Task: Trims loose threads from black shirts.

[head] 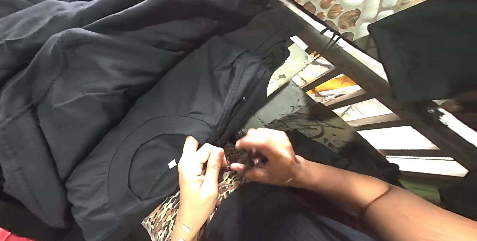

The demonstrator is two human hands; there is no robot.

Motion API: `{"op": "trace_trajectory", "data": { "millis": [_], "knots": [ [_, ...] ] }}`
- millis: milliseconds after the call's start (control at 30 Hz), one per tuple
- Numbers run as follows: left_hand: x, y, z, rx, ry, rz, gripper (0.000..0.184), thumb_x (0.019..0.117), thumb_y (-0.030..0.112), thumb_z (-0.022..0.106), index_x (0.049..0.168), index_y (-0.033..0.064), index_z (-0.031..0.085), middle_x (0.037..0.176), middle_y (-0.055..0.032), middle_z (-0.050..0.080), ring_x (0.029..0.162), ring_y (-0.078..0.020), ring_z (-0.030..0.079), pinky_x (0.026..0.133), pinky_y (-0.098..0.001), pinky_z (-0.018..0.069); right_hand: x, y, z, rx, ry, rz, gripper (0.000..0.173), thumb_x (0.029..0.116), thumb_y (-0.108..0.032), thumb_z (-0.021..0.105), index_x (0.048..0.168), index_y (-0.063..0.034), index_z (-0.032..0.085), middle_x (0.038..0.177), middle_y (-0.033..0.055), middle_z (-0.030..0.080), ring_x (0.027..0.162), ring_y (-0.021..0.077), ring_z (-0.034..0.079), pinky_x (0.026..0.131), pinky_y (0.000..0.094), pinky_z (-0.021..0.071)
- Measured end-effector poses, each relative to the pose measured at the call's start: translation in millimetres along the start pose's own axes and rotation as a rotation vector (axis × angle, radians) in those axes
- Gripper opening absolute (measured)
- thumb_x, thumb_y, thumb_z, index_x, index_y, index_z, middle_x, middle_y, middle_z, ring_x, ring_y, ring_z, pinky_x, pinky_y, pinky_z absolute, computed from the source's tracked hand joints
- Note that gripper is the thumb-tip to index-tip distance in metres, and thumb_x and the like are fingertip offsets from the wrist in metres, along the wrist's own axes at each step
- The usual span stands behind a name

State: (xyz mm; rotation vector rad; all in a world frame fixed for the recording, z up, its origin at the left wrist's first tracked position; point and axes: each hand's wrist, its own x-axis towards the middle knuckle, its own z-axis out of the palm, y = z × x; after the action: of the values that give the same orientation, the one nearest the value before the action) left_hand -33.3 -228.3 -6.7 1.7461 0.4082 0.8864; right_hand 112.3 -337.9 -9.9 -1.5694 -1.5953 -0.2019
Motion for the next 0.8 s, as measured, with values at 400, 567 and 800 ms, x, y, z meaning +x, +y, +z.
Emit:
{"op": "trace_trajectory", "data": {
  "millis": [400,567,800],
  "knots": [
    [-10.7,-3.2,-8.1,0.063,-0.009,0.095,0.04,0.1081,0.03,0.047,0.075,0.0088,0.056,0.077,0.0041,0.053,0.078,0.0046,0.052,0.074,-0.0098,0.0432,17.7,10.3,10.7,-0.09,0.031,0.091,0.032,0.1011,-0.03,0.061,0.098,0.0002,0.072,0.069,0.0067,0.065,0.056,0.0108,0.055,0.051,0.0235,0.0403],
    [-22.7,13.8,-3.0,0.284,0.133,0.104,0.039,0.1078,0.021,0.046,0.078,-0.0004,0.058,0.078,-0.0022,0.062,0.078,0.0069,0.059,0.078,-0.0076,0.0484,23.3,-11.4,33.8,0.076,-0.021,0.16,0.04,0.0805,-0.033,0.079,0.099,0.0011,0.071,0.095,0.0135,0.074,0.073,0.0154,0.069,0.057,0.0273,0.0526],
    [-23.6,4.8,-12.5,-0.06,0.246,-0.002,0.035,0.1098,0.026,0.043,0.082,0.0145,0.061,0.1,0.0067,0.071,0.088,-0.0011,0.069,0.076,-0.0183,0.0598,23.5,-3.9,41.2,0.304,0.017,0.178,0.017,0.0866,-0.001,0.065,0.101,0.0064,0.068,0.07,0.007,0.063,0.059,0.0026,0.052,0.059,0.0129,0.0438]
  ]
}}
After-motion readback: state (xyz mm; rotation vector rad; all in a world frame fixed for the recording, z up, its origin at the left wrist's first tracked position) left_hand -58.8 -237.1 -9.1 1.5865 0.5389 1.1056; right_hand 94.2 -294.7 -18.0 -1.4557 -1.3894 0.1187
